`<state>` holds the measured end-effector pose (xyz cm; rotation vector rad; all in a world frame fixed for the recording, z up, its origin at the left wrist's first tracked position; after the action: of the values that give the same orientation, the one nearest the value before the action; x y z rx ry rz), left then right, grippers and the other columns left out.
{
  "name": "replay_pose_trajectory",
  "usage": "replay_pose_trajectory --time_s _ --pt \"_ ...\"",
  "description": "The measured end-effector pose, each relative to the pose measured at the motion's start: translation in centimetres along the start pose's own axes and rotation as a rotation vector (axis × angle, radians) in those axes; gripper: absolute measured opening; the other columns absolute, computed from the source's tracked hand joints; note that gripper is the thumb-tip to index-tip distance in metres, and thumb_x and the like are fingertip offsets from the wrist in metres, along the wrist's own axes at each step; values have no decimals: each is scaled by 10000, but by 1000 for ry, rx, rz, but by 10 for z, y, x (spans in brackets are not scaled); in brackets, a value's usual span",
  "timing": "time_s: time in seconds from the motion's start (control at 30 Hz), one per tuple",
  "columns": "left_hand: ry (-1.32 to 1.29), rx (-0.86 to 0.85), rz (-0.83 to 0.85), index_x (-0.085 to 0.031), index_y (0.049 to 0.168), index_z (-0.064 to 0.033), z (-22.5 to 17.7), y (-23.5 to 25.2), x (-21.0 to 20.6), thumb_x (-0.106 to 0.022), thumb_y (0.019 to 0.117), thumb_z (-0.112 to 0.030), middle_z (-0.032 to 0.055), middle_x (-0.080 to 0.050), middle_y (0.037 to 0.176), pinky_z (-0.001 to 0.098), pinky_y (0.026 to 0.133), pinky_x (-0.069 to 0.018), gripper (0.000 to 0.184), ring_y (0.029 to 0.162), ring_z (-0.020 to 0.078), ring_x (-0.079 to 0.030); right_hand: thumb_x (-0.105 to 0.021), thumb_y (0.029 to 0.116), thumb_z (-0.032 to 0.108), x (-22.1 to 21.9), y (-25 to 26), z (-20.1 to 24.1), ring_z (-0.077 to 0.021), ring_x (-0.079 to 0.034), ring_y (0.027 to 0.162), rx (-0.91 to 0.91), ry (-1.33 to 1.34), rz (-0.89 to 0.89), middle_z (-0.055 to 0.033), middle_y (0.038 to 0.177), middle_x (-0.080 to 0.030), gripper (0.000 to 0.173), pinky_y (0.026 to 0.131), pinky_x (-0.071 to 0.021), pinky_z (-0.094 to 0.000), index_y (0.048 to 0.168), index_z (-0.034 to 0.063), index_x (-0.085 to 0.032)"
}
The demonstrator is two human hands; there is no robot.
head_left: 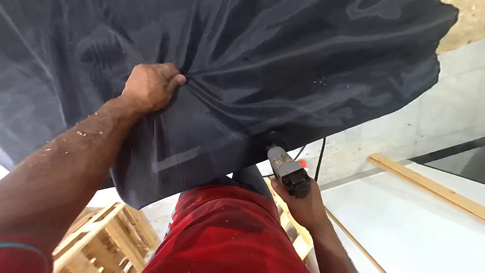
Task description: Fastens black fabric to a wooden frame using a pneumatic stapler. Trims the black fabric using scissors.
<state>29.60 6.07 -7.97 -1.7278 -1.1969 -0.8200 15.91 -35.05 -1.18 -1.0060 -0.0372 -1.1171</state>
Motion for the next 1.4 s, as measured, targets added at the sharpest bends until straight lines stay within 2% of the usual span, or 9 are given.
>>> replay_pose_trajectory --time_s 0.3,0.4,0.53,0.77,0.93,1.13,1.27,1.33,1.4 --pt "37 -120 14 -633 1003 11 5 1 -1 -357 1106 -372 254 -683 923 663 763 -514 484 902 466 -699 -793 810 438 -9 5 -1 -145 -647 562 -108 126 -38 7 723 -690 347 530 -577 -363 1021 175 -711" --pt "65 -139 12 -610 976 6 5 2 0 -336 1109 -379 245 -670 878 657 705 -510 490 852 465 -696 -787 818 409 -13 6 -1 -160 -626 538 -93 164 -45 -4 709 -678 342 505 -562 -362 1063 181 -717" --pt "87 -149 -8 -597 973 3 7 0 -1 -318 1109 -398 246 -663 864 648 679 -504 506 835 469 -693 -761 835 428 -27 2 4 -161 -611 517 -126 159 9 -8 675 -659 336 485 -546 -361 1048 173 -718" --pt "64 -188 -21 -599 974 -1 10 1 -1 -319 1110 -396 235 -665 866 636 698 -508 504 847 452 -695 -780 822 466 -68 -14 25 -73 -666 629 -60 83 63 60 770 -699 364 585 -602 -332 1042 184 -711" --pt "56 -191 -16 -597 980 2 10 1 0 -313 1111 -395 235 -665 873 638 703 -507 504 854 454 -694 -796 797 433 -95 -26 38 -26 -694 736 -36 46 104 77 818 -716 359 690 -621 -290 1030 173 -712" --pt "55 -192 8 -587 979 -10 13 3 -1 -300 1110 -411 227 -657 880 642 723 -506 511 871 453 -688 -772 810 464 -121 -37 48 -5 -693 790 -28 -43 124 82 832 -715 364 736 -615 -279 1020 172 -715" --pt "61 -210 10 -583 979 -16 13 3 -1 -294 1108 -410 218 -650 873 634 719 -507 505 869 445 -686 -777 809 477 -137 -43 56 -7 -689 771 -50 -42 149 90 816 -709 351 721 -612 -281 1000 189 -716" --pt "51 -207 9 -587 987 -21 13 4 -1 -300 1109 -409 214 -654 880 630 731 -514 498 876 438 -689 -788 812 483 -143 -48 59 -6 -691 798 -54 -18 177 91 841 -714 371 751 -612 -279 1030 191 -716" --pt "37 -159 12 -589 1012 -26 15 5 0 -299 1104 -465 214 -658 887 632 745 -520 534 887 439 -690 -797 831 463 -146 -58 62 -2 -704 857 -2 28 148 91 908 -737 411 803 -624 -274 1120 181 -720"
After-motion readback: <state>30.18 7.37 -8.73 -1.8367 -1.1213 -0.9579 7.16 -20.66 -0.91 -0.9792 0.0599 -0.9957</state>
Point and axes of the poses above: each hand's wrist, its own y-axis towards the middle knuckle, its own x-axis out of the back of the hand, z = x × y, the point moved 6 cm from there along y, towards the middle knuckle
